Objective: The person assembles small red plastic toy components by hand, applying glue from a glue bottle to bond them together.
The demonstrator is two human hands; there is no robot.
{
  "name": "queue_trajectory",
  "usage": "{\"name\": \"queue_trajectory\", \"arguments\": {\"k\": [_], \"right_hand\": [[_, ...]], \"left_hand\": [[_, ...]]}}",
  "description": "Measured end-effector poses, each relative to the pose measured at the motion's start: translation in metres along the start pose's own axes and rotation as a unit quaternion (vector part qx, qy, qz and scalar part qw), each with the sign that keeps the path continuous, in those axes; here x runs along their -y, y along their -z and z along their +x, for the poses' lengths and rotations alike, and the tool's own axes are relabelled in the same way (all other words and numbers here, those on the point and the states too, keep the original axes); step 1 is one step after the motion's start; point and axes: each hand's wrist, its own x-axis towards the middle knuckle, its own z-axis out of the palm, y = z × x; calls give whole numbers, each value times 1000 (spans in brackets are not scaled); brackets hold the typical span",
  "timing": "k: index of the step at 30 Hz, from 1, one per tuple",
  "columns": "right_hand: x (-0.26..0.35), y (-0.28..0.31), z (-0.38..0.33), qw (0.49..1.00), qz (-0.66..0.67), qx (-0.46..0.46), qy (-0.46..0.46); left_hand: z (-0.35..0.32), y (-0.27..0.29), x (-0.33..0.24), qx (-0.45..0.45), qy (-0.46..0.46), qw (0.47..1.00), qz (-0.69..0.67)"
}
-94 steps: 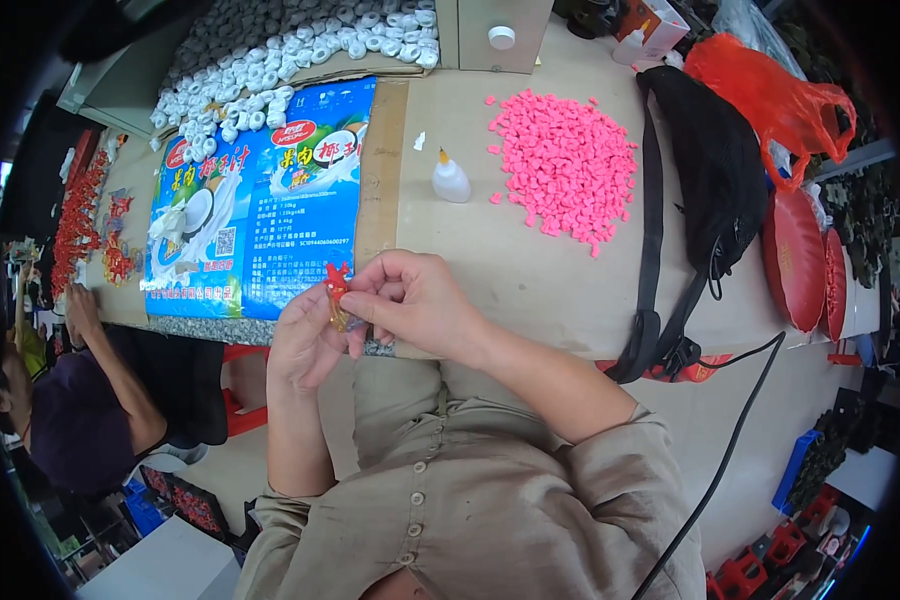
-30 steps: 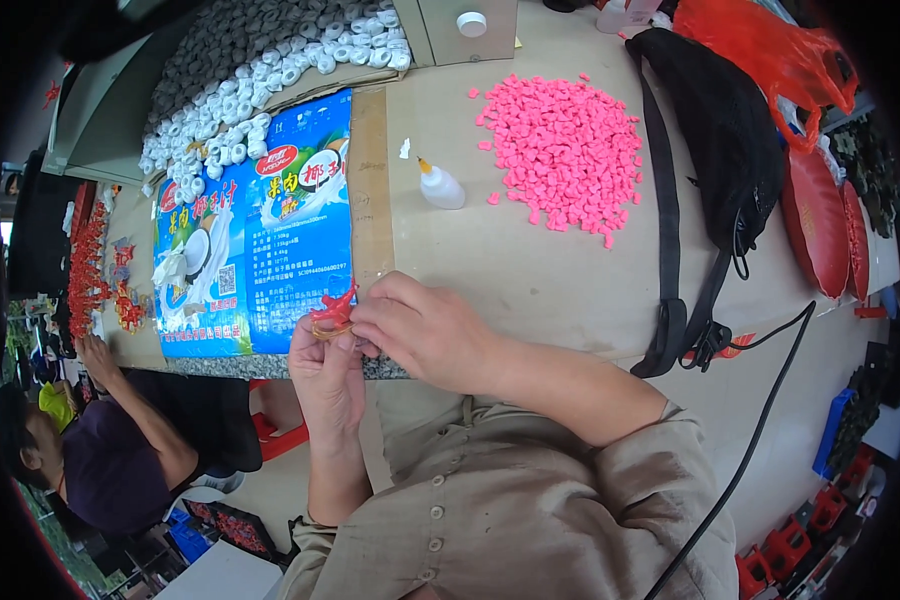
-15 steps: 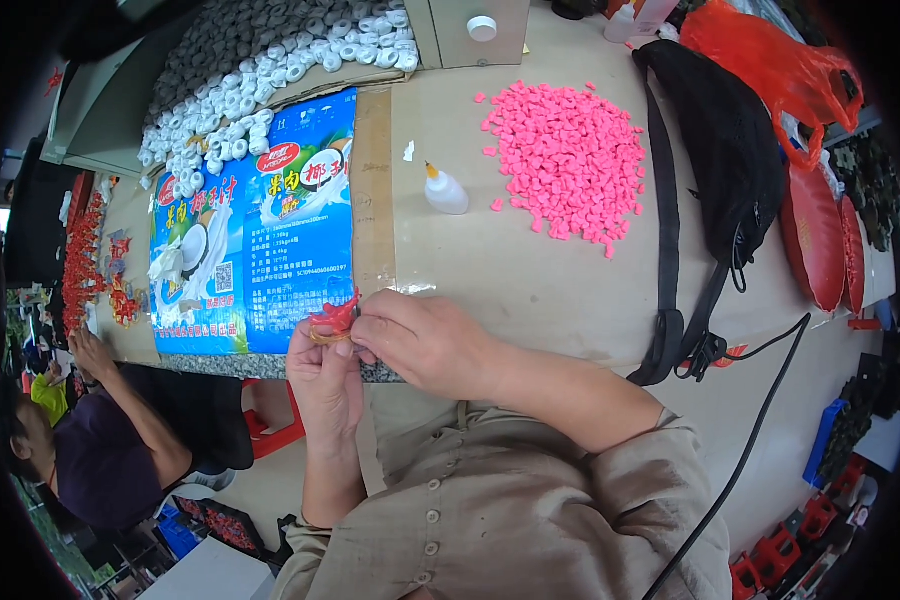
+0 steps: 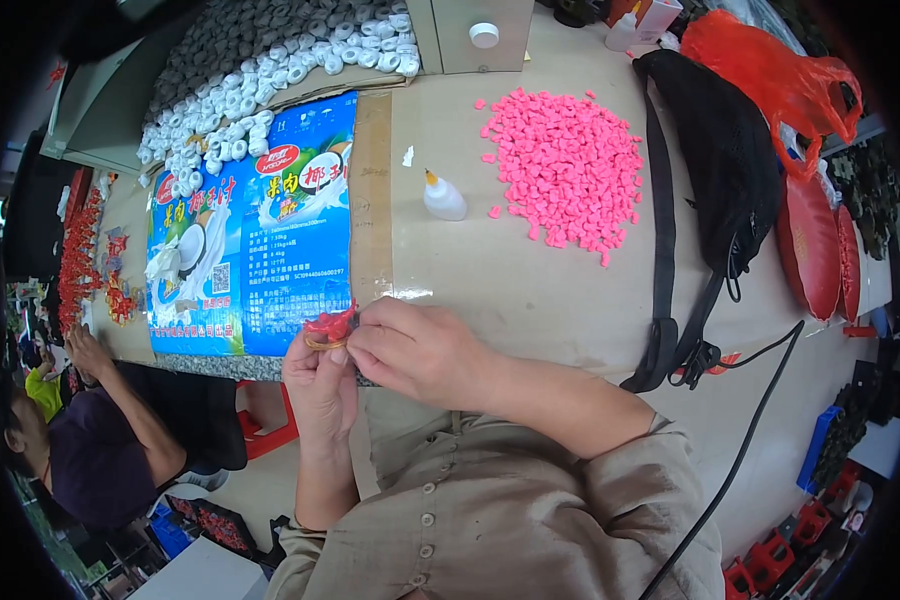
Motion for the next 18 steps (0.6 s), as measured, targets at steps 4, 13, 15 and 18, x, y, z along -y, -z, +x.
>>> {"name": "queue_trajectory", "arguments": {"k": [4, 13, 15, 18], "right_hand": [[2, 1, 2, 1000, 11, -5, -19], [2, -2, -1, 998, 27, 5, -55], [2, -2, 0, 998, 32, 8, -58], [4, -1, 1, 997, 40, 3, -71]], "left_hand": [[0, 2, 0, 2, 6, 1000, 13], [-2, 7, 3, 14, -9, 1000, 19], [-2, 8, 3, 12, -9, 1000, 20], [-3, 10, 4, 17, -4, 1000, 15]]}}
